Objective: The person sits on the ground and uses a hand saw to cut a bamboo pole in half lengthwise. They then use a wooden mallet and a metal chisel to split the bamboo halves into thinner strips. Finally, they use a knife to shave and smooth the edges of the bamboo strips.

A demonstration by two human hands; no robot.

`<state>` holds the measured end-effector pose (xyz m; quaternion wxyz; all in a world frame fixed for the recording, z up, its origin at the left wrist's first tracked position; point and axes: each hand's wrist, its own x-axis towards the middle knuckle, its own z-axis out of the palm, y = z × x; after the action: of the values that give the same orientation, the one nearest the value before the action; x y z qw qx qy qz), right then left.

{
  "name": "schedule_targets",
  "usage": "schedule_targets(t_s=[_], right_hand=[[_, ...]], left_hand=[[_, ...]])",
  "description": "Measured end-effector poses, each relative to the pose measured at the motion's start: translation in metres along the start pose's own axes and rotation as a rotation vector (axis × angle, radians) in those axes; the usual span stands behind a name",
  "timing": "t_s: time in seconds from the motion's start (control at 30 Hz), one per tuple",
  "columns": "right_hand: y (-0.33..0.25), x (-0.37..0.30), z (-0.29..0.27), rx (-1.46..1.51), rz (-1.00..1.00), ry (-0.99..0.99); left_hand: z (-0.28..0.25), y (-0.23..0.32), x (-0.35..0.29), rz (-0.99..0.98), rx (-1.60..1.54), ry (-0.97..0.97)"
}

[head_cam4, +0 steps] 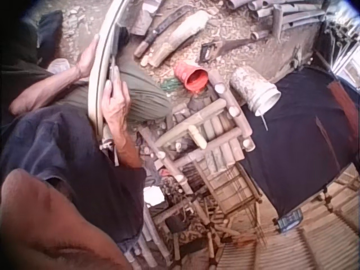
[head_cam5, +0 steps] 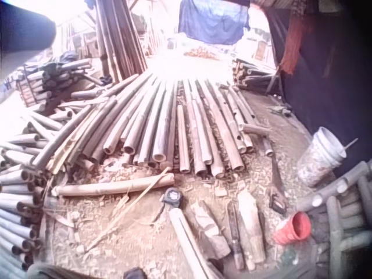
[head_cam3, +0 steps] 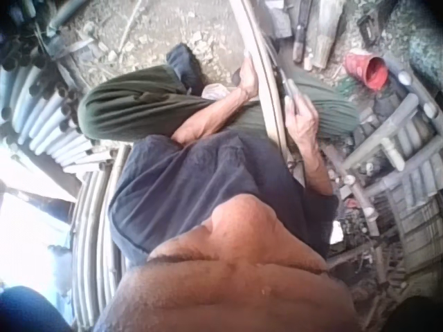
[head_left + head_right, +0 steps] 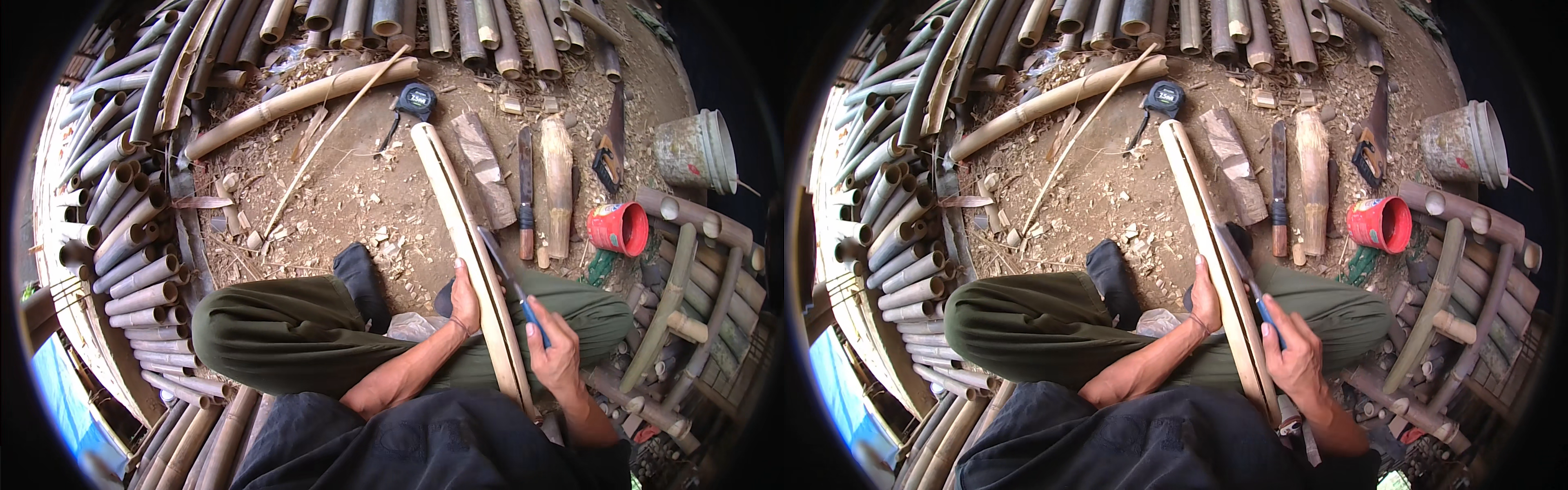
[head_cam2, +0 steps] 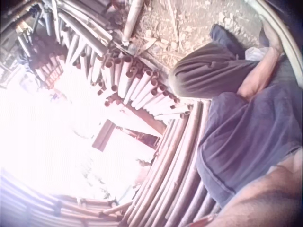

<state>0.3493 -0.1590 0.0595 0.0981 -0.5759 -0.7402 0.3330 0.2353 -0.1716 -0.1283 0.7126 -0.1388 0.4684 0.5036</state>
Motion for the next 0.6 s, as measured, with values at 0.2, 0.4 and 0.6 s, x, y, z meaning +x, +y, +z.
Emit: schedule_targets(t_s=[0.2, 0.4, 0.6], right_hand=[[0.015, -0.076, -0.005, -0.089, 0.152, -0.089], [0.026, -0.044, 0.014, -0.048, 0.095, -0.023], [0.041, 0.027, 0.046, 0.019, 0.041, 0.035]], left_hand=[[0.011, -0.012, 0.002, -0.030, 0.028, -0.004], [0.016, -0.013, 0.004, 0.076, 0.126, 0.061], [0.005, -0.024, 0.016, 0.136, 0.238, 0.126]])
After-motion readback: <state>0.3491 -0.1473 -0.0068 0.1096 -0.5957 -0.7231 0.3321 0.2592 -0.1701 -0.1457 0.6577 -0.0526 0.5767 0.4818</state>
